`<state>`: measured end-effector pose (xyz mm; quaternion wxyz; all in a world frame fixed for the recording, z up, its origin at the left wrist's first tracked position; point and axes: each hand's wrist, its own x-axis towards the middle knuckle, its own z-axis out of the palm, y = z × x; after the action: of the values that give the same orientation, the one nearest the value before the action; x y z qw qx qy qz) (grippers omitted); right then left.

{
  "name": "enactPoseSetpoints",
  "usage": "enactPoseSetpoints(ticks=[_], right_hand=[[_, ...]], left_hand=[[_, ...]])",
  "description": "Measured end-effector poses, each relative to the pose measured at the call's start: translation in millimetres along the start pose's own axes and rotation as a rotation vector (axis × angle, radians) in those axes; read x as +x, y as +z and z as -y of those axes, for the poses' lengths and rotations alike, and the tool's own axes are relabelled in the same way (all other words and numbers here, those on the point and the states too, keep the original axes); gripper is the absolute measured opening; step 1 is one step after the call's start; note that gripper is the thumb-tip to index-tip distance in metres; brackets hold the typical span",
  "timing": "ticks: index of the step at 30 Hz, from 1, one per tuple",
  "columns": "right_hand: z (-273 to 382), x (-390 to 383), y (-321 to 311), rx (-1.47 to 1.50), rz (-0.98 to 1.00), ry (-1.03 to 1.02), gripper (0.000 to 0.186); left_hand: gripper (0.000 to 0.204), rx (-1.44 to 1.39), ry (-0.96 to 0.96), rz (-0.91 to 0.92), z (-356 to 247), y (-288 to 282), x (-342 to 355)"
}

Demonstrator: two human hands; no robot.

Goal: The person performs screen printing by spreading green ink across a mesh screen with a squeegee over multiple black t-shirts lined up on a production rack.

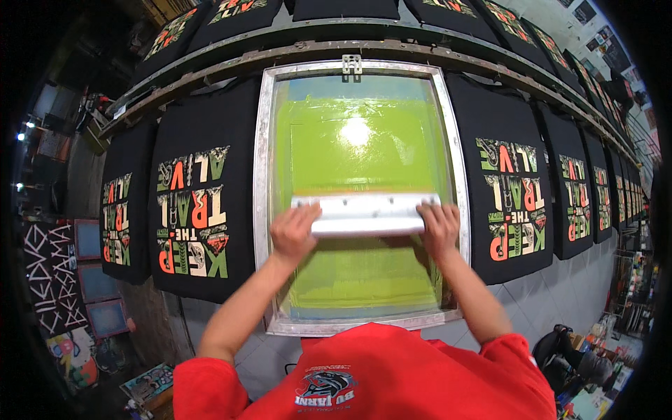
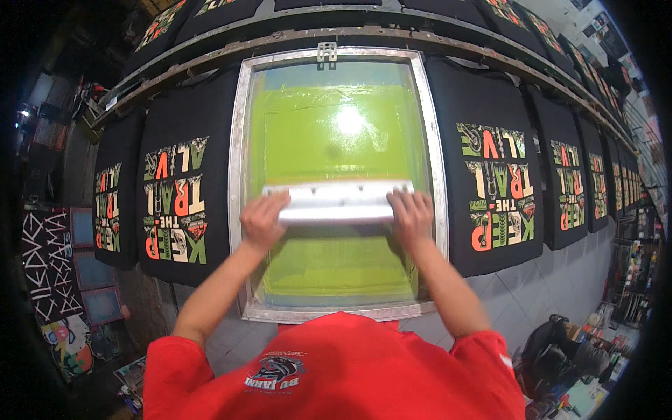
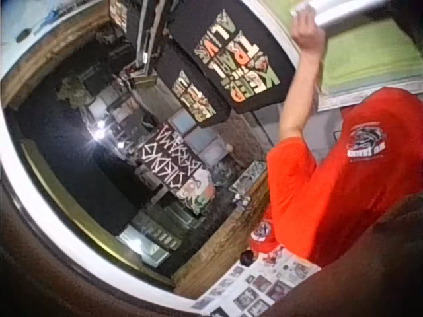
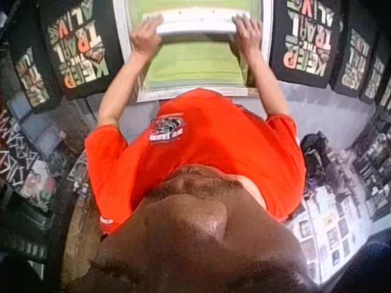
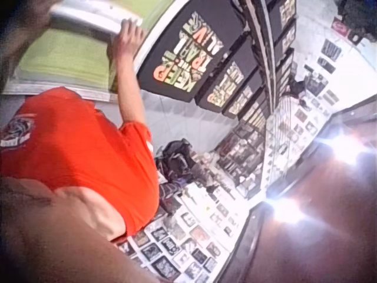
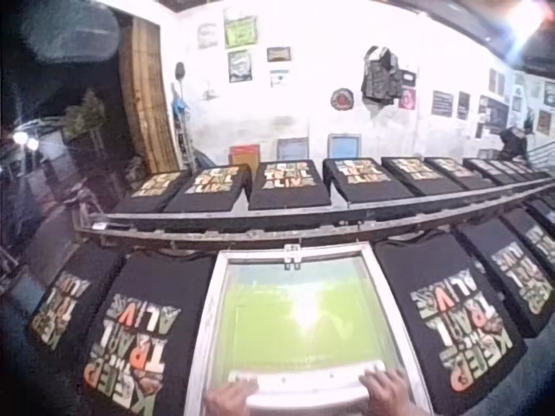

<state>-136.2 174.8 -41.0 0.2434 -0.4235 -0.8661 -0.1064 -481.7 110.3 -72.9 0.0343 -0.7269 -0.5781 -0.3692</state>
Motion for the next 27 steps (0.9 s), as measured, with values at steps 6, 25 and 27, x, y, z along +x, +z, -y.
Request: enactPoseSetpoints(ticks=[6, 25, 27], right_hand=[[-85.9, 166.2, 69.9, -0.112, 0.066, -0.067, 0.019], [104.9, -112.2, -163.5, 0.031, 0.316, 0.056, 0.024], [108.5, -119.4, -163.0, 0.018, 0.304, 0.069, 0.024]], left_hand=[[0.026, 0.179, -0.167, 0.191, 97.9, 46.1, 166.1], [0.048, -0.173, -0.174, 0.326, -130.1, -134.3, -133.4], [0.046, -0.162, -0.169, 0.319, -132.7, -130.3, -141.6]])
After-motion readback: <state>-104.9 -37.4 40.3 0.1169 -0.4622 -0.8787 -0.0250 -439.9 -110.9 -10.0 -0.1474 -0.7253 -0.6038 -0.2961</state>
